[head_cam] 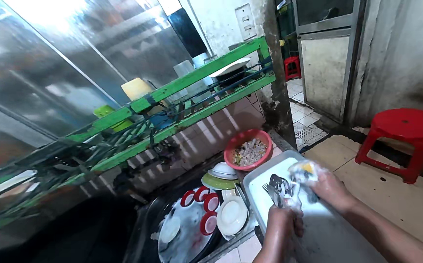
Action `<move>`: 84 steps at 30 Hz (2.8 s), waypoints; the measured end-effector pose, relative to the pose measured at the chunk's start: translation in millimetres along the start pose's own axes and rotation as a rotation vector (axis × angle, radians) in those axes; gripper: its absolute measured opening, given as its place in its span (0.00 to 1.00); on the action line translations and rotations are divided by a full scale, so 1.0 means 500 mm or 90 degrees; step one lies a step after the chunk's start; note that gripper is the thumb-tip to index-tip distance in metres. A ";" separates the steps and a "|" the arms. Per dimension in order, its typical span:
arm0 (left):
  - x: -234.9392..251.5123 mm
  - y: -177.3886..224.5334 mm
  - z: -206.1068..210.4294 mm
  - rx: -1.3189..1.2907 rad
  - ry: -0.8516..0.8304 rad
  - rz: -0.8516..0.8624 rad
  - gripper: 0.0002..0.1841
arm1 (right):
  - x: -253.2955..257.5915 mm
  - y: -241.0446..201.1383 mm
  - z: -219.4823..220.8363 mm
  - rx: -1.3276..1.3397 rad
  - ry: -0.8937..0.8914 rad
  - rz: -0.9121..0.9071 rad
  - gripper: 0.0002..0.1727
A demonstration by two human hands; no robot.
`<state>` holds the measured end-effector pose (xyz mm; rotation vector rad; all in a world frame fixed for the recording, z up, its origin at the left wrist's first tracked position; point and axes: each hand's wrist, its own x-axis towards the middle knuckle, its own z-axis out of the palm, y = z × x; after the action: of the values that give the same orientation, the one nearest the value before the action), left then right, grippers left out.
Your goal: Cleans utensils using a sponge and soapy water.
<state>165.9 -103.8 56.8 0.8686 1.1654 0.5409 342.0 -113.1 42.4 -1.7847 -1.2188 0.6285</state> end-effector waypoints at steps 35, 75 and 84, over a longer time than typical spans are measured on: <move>0.087 0.037 -0.044 -0.115 -0.046 0.031 0.16 | -0.070 0.025 -0.005 -0.209 -0.593 0.032 0.31; 0.001 0.017 -0.005 0.000 -0.052 0.034 0.07 | 0.022 -0.015 -0.031 0.184 0.145 0.118 0.31; 0.000 0.011 -0.008 0.050 -0.098 -0.004 0.10 | 0.013 -0.014 -0.054 0.255 0.151 0.114 0.22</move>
<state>162.4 -99.3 60.8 0.9572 1.0536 0.4182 362.3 -116.3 62.5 -1.5830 -0.7195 0.6860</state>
